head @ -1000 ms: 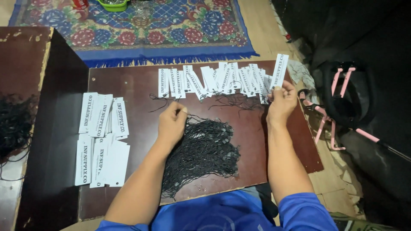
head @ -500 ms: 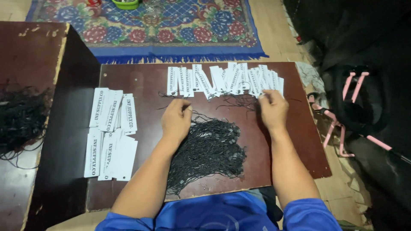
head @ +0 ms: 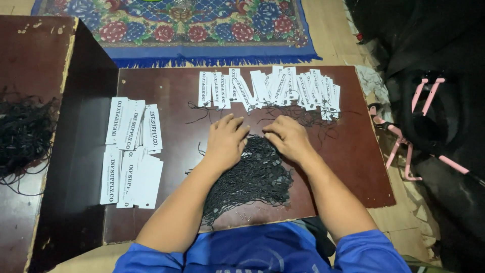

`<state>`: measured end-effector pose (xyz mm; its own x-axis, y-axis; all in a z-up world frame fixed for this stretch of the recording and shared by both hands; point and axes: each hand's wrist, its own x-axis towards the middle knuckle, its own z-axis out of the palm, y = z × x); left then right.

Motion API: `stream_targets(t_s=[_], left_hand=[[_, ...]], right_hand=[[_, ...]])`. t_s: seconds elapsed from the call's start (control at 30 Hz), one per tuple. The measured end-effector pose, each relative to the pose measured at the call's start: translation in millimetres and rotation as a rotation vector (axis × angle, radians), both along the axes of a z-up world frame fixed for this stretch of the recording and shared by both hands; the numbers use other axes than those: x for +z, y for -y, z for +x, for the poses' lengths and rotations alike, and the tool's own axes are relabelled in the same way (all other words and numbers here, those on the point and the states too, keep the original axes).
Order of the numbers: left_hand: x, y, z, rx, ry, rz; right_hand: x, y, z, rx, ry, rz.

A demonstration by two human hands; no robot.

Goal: The person is manually attaching black strings to white paper labels by threading the string through a small hole in each label.

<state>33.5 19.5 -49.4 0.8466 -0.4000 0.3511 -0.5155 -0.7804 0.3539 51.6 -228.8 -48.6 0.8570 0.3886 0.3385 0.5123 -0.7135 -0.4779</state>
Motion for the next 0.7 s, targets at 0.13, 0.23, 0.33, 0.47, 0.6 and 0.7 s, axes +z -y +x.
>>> stream_targets(t_s=[0.13,0.23,0.33,0.47,0.6,0.7], left_hand=[[-9.1,4.0,-2.4,-0.013,-0.011,0.075],[-10.9,6.1,-2.5,-0.021,-0.044,0.063],[-14.7,5.7,0.4,-0.012,-0.055,0.053],[-17.1,4.9,-0.4,-0.007,-0.078,0.009],[-16.3,5.4,-0.8,0.003,-0.082,-0.007],[-18.5,6.0,-0.9,0.008,-0.079,0.003]], right_hand=[[-16.9,-7.2,7.0,0.003,0.036,-0.025],[-29.5,-9.9,15.1,0.034,0.056,-0.11],[-29.0,-9.8,16.7,0.061,0.07,-0.123],[-12.0,-15.8,10.1,0.111,0.043,-0.198],[-3.8,-19.2,7.6,0.128,0.083,-0.305],[-41.8,-11.1,20.2,0.103,0.112,-0.356]])
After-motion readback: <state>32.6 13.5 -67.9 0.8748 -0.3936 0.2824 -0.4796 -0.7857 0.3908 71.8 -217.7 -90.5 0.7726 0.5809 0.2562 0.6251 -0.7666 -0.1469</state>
